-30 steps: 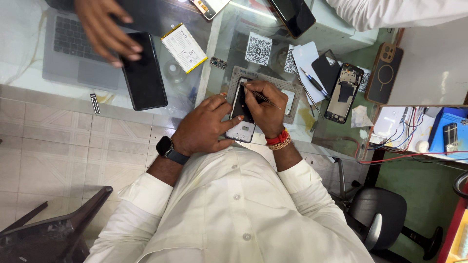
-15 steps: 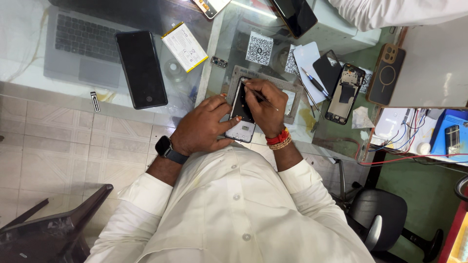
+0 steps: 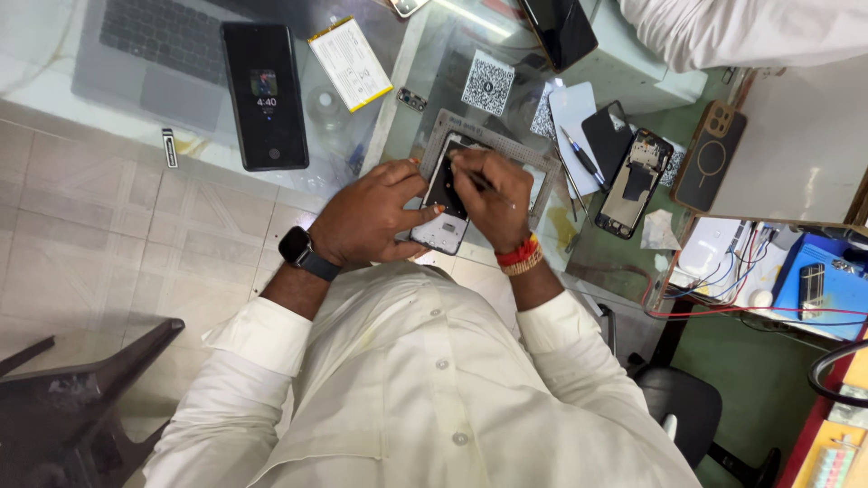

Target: The person uses a metal spudger to pry and separate the screen assembly from the smartphone chassis. They repeatedly lift the display, probe along the edges, and adjust the phone's orientation while working at a glass counter.

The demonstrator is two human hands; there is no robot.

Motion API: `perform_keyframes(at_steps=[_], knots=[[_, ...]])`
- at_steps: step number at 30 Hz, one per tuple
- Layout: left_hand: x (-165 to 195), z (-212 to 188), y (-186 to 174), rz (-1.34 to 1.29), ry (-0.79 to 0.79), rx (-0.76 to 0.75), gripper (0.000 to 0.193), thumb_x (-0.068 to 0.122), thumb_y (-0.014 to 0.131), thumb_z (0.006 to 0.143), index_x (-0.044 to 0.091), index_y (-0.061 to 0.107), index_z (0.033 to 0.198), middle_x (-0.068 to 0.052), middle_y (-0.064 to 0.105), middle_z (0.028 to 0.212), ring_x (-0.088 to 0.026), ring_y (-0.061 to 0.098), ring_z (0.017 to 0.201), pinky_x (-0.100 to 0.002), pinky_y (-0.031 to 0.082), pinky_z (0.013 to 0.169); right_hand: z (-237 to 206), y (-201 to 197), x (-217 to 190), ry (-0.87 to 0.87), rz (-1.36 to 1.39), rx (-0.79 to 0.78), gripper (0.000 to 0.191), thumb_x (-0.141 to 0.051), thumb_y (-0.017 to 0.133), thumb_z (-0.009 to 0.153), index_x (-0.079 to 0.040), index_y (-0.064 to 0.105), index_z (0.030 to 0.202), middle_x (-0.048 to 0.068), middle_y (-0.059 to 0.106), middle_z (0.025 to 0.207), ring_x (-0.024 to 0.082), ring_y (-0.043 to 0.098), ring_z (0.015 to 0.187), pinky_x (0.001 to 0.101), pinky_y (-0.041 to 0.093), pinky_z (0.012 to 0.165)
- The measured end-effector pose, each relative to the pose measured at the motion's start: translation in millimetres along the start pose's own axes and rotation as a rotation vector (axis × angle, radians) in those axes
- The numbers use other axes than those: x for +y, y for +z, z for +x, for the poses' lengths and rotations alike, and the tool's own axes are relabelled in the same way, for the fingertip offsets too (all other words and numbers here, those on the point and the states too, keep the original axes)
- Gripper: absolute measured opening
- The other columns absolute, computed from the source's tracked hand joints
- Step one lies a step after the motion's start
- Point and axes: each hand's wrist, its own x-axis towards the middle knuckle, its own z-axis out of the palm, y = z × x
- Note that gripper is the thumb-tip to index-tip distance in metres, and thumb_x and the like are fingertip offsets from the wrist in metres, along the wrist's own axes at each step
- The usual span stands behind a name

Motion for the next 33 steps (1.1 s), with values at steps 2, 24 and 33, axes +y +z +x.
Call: perform_keyframes(at_steps=[2,24,33], knots=[[0.4,1.7,-2.7,0.017,0.002,-0.011,0.054,0.04,0.086,0.067,0.011,0.078,0.111,-0.012,0.063,0.117,-0.039,0.05,0.127,-0.05,0.044,0.106,-8.9,0.2,-4.4,-0.002,0.02,-0.037,0.011,0.007,0.073,0.09,0.001,0.071,0.099,0.014,0.077,0.106,0.016,0.074,0.085,0.027,0.058,0.072],[-2.3,-6.5,1.6,0.047,0.026,-0.079,0.053,0.045,0.084,0.071,0.014,0.078,0.113,0.0,0.068,0.069,-0.022,0.059,0.074,-0.04,0.041,0.078,-21.1,0.7,-11.3,0.048,0.192,0.011,0.01,0.008,0.073,0.091,0.003,0.07,0.099,0.014,0.075,0.105,0.019,0.074,0.097,0.0284,0.061,0.085],[28.6,-27.4,7.8,0.156,-0.073,0.116,0.031,0.023,0.081,0.088,0.011,0.075,0.116,-0.003,0.063,0.093,-0.023,0.062,0.091,-0.041,0.053,0.089,-9.6,-30.5,-4.6,-0.018,0.14,0.213,0.011,0.008,0.073,0.095,0.004,0.068,0.104,0.014,0.074,0.109,0.019,0.072,0.102,0.0289,0.058,0.091]])
